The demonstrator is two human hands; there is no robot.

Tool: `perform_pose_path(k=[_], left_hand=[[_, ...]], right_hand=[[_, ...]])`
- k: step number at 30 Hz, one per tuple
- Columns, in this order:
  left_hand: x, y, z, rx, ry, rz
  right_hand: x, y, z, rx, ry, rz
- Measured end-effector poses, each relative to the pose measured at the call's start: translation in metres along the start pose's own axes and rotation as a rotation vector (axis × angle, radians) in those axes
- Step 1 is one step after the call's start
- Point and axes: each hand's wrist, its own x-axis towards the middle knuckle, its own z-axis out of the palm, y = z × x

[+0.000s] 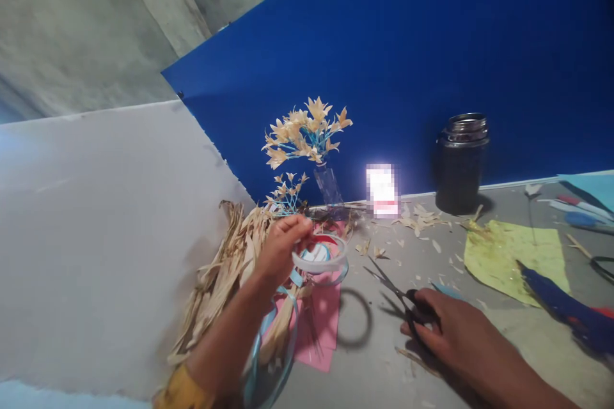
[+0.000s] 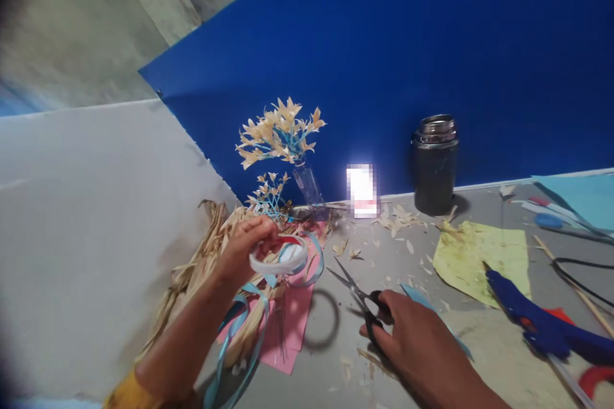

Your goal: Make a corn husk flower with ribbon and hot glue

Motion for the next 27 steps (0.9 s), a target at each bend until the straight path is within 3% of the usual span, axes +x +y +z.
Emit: perform_pose_path(k=[3,6,10,15,19,23,27], left_hand=[[-0.023,-0.025,0.035,-0.294,-0.057,-0.023],[-0.032,-0.042,0.059,-0.553,-0.17,-0.118],[-0.034,-0.06,0.075,-0.651,-0.26,-0.199],[-0.042,-0.08,0.078,-0.445,-0.276,-0.119],[-0.047,-0.082,0.08,-0.276,-0.323,-0.066],[-0.049,-0.078,0.081,-0.136,-0.285,0.049],[-0.052,-0.081,0.082,0.12,-0.203,0.218]], right_hand=[[-0.002,0.005,-0.004,-0.224,0.06,-0.062],[-0.001,0.007,-0.009,-0.404,0.028,-0.04],[0.004,0.007,-0.014,-0.346,-0.062,0.036],[0.008,0.006,-0.019,-0.252,-0.127,0.044],[0.008,0.001,-0.022,-0.176,-0.132,0.069],[0.008,-0.009,-0.026,0.011,-0.009,0.065],[0.004,-0.025,-0.038,0.483,0.19,0.167]])
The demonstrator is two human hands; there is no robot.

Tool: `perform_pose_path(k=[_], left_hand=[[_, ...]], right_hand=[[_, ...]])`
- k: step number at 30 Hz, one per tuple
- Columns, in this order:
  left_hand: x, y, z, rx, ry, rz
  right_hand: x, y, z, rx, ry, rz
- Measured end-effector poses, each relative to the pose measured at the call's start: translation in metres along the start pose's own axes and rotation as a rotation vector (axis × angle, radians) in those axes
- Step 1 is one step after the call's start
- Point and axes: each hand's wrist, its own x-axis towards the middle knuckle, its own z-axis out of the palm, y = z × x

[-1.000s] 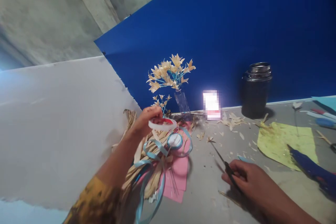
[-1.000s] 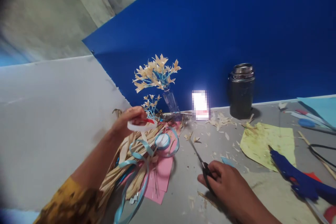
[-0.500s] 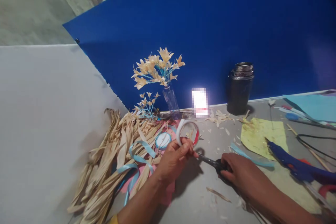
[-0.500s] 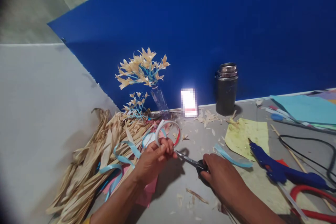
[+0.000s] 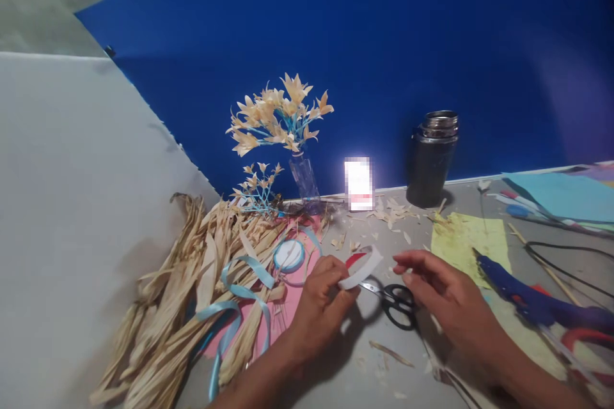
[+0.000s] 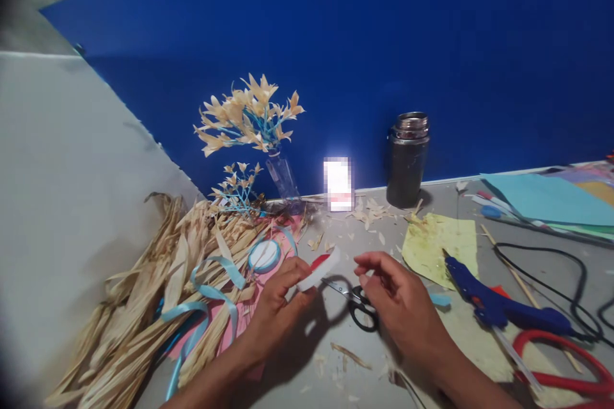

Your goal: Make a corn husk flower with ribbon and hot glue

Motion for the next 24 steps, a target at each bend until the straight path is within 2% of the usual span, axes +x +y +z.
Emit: perform_pose_path(k=[3,9,13,17,20,24], left_hand=[[-0.003,0.0,0.003,0.146,-0.018,0.054],[-0.004,0.0,0.008,0.371,-0.033,0.196],[-0.006,0.001,0.008,0.392,-0.043,0.23],[-0.007,0.004,0.008,0.296,-0.114,0.222],[-0.008,0.005,0.007,0.315,-0.111,0.208],[-0.008,0.007,0.006,0.457,0.05,0.271]], right_hand=[[-0.003,-0.01,-0.003,0.172,-0.028,-0.011],[0.0,-0.003,0.001,0.217,-0.056,-0.024],[0.001,0.0,0.002,0.214,-0.048,-0.046],[-0.001,-0.004,-0.003,0.158,0.044,-0.112],[-0.006,-0.008,-0.005,0.143,0.113,-0.272],[-0.015,-0.011,-0.001,0.124,0.13,-0.548]])
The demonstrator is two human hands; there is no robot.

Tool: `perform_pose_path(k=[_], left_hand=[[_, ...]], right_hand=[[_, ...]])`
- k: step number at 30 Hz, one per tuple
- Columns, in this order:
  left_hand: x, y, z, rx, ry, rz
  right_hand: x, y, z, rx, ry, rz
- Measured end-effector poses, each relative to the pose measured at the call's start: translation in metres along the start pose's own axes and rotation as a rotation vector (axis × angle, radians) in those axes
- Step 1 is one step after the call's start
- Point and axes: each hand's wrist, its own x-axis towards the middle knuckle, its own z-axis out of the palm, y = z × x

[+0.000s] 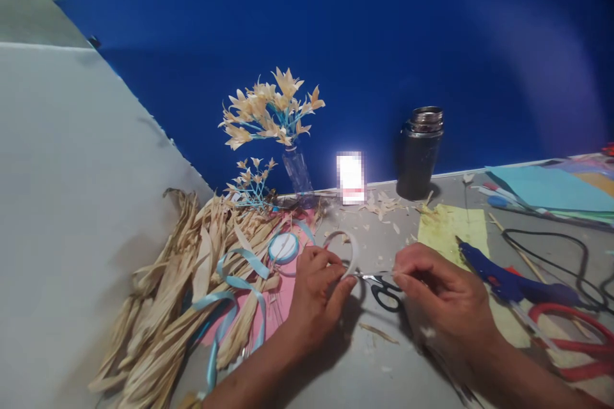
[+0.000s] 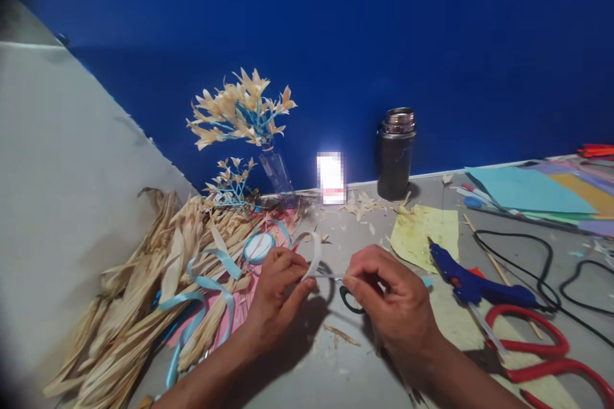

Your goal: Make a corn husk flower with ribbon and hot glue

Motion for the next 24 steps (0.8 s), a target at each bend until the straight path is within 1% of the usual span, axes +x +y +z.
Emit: perform_pose_path(k=[1,3,5,7,8,9,10,13,14,15,17,19,21,23,24], left_hand=[[0.0,-0.001,-0.001,0.02,0.019,0.02],[0.002,-0.003,-0.003,0.047,0.028,0.075],[0.003,-0.006,-0.005,0.088,0.042,0.143],[0.006,-0.009,-0.008,0.16,0.086,0.211],[0.007,-0.01,-0.009,0.204,0.112,0.24],[0.008,-0.011,-0.011,0.252,0.137,0.262],[0.009,-0.012,-0.013,0.301,0.163,0.282],[0.011,-0.014,-0.019,0.432,0.25,0.337],[0.011,-0.015,-0.019,0.469,0.28,0.345],[0.011,-0.016,-0.02,0.502,0.303,0.349],[0.011,-0.018,-0.019,0.552,0.326,0.352],[0.011,-0.021,-0.018,0.56,0.325,0.363],[0.011,-0.023,-0.019,0.499,0.3,0.346],[0.011,-0.024,-0.021,0.35,0.24,0.257],[0.011,-0.024,-0.022,0.249,0.198,0.181]], right_hand=[[-0.001,-0.001,0.001,-0.005,-0.01,-0.026],[-0.003,-0.002,0.001,-0.026,-0.013,-0.031],[-0.002,0.0,0.0,-0.074,0.018,0.01],[0.0,0.006,-0.003,-0.159,0.049,0.076],[0.001,0.009,-0.004,-0.219,0.026,0.102],[0.001,0.013,-0.005,-0.294,-0.032,0.116],[0.001,0.018,-0.005,-0.385,-0.123,0.114],[-0.001,0.031,-0.002,-0.711,-0.484,0.088],[-0.002,0.035,0.0,-0.813,-0.574,0.102],[-0.003,0.037,0.002,-0.894,-0.641,0.127],[-0.004,0.038,0.007,-0.982,-0.714,0.185],[-0.003,0.034,0.009,-1.009,-0.725,0.232],[-0.001,0.029,0.009,-0.99,-0.71,0.278],[0.002,0.025,0.007,-0.919,-0.674,0.338],[0.002,0.023,0.006,-0.878,-0.648,0.367]])
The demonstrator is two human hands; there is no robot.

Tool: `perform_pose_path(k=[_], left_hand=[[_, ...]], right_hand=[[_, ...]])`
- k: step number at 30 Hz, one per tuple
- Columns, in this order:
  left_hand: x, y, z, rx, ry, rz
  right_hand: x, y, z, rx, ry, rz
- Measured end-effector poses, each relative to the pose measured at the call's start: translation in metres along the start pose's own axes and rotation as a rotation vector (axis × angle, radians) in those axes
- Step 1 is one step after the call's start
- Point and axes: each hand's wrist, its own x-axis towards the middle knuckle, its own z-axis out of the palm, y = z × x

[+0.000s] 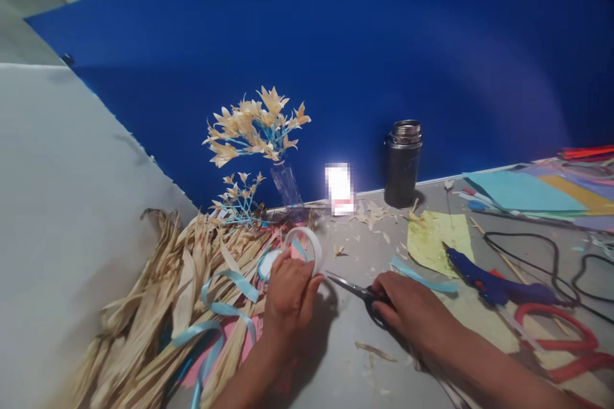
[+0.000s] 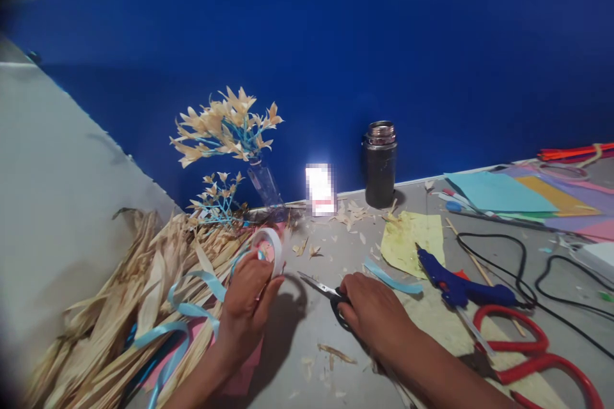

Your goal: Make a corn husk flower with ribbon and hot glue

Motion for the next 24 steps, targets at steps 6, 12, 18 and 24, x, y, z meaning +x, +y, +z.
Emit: perform_pose_path(k=[6,12,18,24], left_hand=[[0.002,0.007,-0.004,-0.604,-0.123,-0.635],[0.007,0.01,-0.004,-0.855,-0.019,-0.886],[0.008,0.007,-0.003,-0.877,0.009,-0.885],[0.004,0.012,0.0,-0.954,0.064,-0.781]], right_hand=[[-0.001,0.003,0.005,0.029,-0.015,0.007],[-0.003,-0.006,0.01,-0.187,-0.036,-0.058],[-0.005,-0.001,0.001,-0.103,0.006,-0.059],[0.01,0.014,0.007,0.583,-0.051,0.042]])
